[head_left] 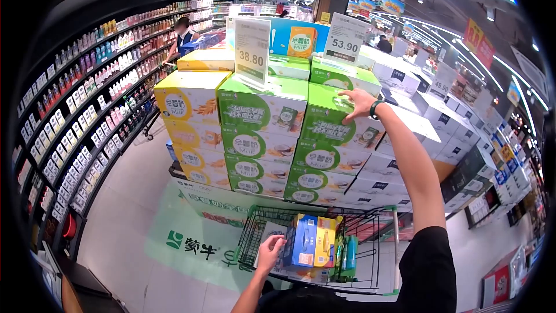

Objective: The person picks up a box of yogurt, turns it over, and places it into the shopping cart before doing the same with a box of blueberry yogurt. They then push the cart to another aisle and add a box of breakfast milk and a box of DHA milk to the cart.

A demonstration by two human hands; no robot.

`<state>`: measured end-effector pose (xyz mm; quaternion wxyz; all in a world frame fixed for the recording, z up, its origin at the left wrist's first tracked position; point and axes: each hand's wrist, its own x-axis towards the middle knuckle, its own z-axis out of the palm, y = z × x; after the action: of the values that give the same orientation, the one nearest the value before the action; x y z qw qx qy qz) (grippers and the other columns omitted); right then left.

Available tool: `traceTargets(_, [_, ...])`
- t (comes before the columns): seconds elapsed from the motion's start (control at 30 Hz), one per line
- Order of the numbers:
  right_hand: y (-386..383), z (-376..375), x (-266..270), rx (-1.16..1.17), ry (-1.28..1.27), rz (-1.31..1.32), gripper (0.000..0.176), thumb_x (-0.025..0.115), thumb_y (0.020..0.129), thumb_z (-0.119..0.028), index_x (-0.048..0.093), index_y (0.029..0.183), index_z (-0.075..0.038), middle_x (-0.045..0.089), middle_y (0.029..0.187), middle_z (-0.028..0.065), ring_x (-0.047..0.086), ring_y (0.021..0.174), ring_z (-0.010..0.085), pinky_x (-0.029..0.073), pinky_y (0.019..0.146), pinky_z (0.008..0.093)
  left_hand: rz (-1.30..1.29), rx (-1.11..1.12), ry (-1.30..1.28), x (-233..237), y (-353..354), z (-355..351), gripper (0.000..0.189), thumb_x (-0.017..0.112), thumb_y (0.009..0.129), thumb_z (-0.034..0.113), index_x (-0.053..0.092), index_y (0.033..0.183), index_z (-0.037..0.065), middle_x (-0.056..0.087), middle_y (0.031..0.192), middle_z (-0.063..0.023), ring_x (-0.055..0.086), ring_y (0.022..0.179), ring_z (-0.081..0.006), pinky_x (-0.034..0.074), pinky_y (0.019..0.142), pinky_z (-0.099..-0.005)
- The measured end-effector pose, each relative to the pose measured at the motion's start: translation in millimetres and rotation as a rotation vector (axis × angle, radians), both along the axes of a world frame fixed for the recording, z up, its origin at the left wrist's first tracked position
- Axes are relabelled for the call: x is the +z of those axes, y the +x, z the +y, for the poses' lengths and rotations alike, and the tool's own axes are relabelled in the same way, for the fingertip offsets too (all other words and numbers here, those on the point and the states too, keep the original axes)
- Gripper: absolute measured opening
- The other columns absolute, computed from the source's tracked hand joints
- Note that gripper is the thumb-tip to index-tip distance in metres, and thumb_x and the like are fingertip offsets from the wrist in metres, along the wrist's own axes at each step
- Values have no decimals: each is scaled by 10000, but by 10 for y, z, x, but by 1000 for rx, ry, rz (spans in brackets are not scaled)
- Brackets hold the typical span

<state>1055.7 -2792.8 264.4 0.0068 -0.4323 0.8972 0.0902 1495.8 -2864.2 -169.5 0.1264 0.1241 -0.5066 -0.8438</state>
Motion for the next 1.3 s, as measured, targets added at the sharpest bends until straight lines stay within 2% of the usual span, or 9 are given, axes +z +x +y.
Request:
traceTargets(0.03, [19, -24, 25, 23, 35, 50, 1091, 927, 506, -596, 549, 1399, -95, 637, 1127, 226, 590, 1146, 406, 490, 978, 464, -16, 19, 10, 25, 36, 2, 258, 613, 1021, 179, 670, 1155, -33, 736, 1021, -100, 685, 963, -143, 525, 892, -274])
traceTargets(0.13, [37, -64, 29, -6, 48, 70, 1027, 930, 502, -577, 593, 1285, -3, 667, 1064, 223, 640, 1057, 388, 527, 914, 430, -38, 29, 6, 118, 136, 2, 252, 604, 1025, 172, 669, 1155, -33, 735, 1022, -101, 681, 954, -140, 525, 884, -273])
traceTargets(0.17, [49, -60, 3, 9, 17, 87, 934, 933, 503, -558, 617, 1141, 48, 680, 1019, 227, 666, 970, 385, 545, 862, 409, -35, 26, 1, 185, 153, 12, 250, 600, 1026, 170, 669, 1155, -34, 735, 1020, -101, 680, 950, -138, 525, 880, -273])
traceTargets(0.53, [595, 28, 133, 16, -65, 89, 867, 920, 528, -561, 578, 1081, 13, 687, 999, 222, 669, 967, 390, 532, 836, 431, 3, 28, -36, 732, 45, 22, 256, 573, 1039, 178, 670, 1176, -16, 730, 1042, -85, 681, 966, -140, 515, 890, -281])
traceTargets(0.67, [943, 174, 165, 161, -57, 153, 784, 907, 528, -557, 566, 993, -26, 664, 891, 167, 657, 857, 345, 473, 794, 405, 56, -58, -36, 875, -163, 31, 368, 498, 1057, 329, 645, 1229, 39, 732, 1102, -83, 684, 1014, -166, 509, 883, -325])
traceTargets(0.73, [1303, 251, 240, 255, -30, 184, 755, 887, 545, -581, 567, 961, -39, 656, 871, 131, 650, 843, 322, 430, 838, 380, 155, -218, 461, 863, -332, 77, 489, 445, 1063, 438, 599, 1302, 41, 714, 1156, -110, 661, 1070, -208, 486, 950, -356])
traceTargets(0.77, [1414, 290, 274, 326, -64, 174, 735, 893, 546, -572, 562, 920, -32, 647, 841, 141, 645, 802, 331, 454, 769, 390, 133, -269, 559, 867, -434, 106, 563, 392, 1051, 526, 539, 1372, 87, 639, 1304, -153, 617, 1168, -275, 456, 1012, -425])
traceTargets(0.9, [1914, 349, 346, 430, -42, 3, 723, 895, 564, -616, 555, 808, -26, 595, 705, 140, 619, 659, 327, 462, 611, 394, 140, -232, 1083, 1133, -817, 299, 576, 402, 1040, 533, 497, 1425, 114, 528, 1424, -160, 566, 1247, -315, 438, 1062, -523])
traceTargets(1.3, [2152, 203, -1146, 263, 260, -683, 737, 866, 637, -653, 602, 771, 22, 601, 660, 86, 610, 611, 233, 479, 566, 370, 211, -58, 1204, 875, -186, 619, 581, 392, 1040, 533, 492, 1433, 116, 526, 1431, -158, 556, 1265, -325, 432, 1071, -540])
